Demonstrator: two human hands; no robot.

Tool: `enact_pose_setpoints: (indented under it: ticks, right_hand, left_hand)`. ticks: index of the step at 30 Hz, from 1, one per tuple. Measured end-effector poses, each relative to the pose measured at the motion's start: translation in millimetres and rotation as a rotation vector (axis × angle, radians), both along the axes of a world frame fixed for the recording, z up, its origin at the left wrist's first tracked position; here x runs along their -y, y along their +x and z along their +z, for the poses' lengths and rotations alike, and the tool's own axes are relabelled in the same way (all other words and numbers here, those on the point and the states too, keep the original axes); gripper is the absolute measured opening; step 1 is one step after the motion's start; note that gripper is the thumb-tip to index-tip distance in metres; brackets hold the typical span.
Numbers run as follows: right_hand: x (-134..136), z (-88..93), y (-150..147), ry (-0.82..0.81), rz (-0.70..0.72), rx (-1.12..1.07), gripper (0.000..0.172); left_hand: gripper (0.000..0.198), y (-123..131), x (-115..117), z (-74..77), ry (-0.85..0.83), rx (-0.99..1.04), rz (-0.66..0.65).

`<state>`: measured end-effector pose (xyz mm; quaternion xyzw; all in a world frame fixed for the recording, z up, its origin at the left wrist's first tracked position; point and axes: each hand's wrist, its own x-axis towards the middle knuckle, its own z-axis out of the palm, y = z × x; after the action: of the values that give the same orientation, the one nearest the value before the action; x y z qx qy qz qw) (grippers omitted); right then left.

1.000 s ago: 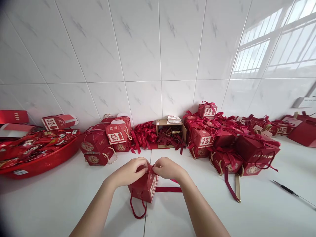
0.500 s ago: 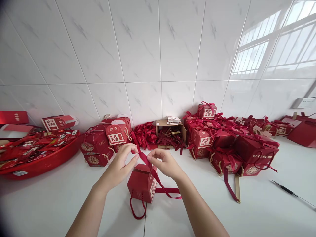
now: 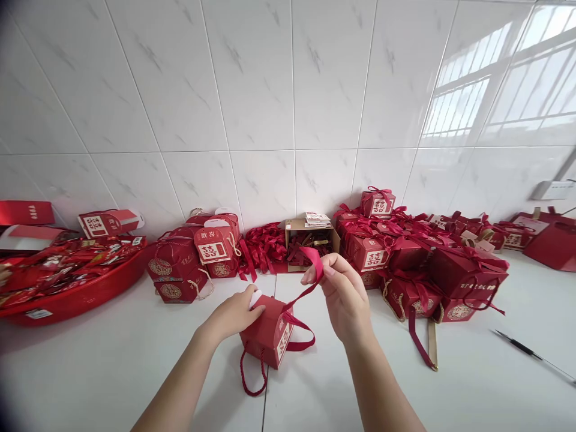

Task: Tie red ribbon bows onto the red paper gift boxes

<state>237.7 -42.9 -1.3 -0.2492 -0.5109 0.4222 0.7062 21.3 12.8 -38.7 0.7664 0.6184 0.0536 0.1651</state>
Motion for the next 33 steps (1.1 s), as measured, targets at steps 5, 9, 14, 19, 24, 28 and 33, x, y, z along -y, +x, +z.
enact_pose_setpoints:
  ticks: [5,9,14,19,24,28,33]
  right_hand:
    - [-25,-25.3,-42,-0.111,-0.102,-0.145,0.016]
    - [-43,-55.1,-70,-0.198,-0.042,-0.178,0.018]
    - [-59,-83.9,-79,-0.367,0.155,-0.215,0.016]
    - [-71,-94.2,-78,-0.511,0.223,-0.271,0.013]
    - [-73,-94.5,-78,-0.533,0.252,-0.202,0.01]
    - [-71,-95.9,-79,-0.503,0.281,-0.099,0.011]
    - [-70,-98.5,-79,-0.5,0.31,0.013,0.013]
  left_hand:
    - [0.032,6,-9,-11.0,0.033,0.024,0.013]
    - [0.041,6,-12,-15.3,0.029,0.097,0.023]
    - [0.049,4,-13,-18.8,-0.097,0.269,-0.03]
    - [0.059,-10,-20,-13.0,-0.315,0.488,-0.08]
    - [0.066,-31,-25,-4.5,-0.499,0.722,-0.09]
    - [0.065,-41,-29,-5.2,-0.549,0.767,-0.124]
    - [0.063,-45,-31,-7.5,-0.567,0.789,-0.148]
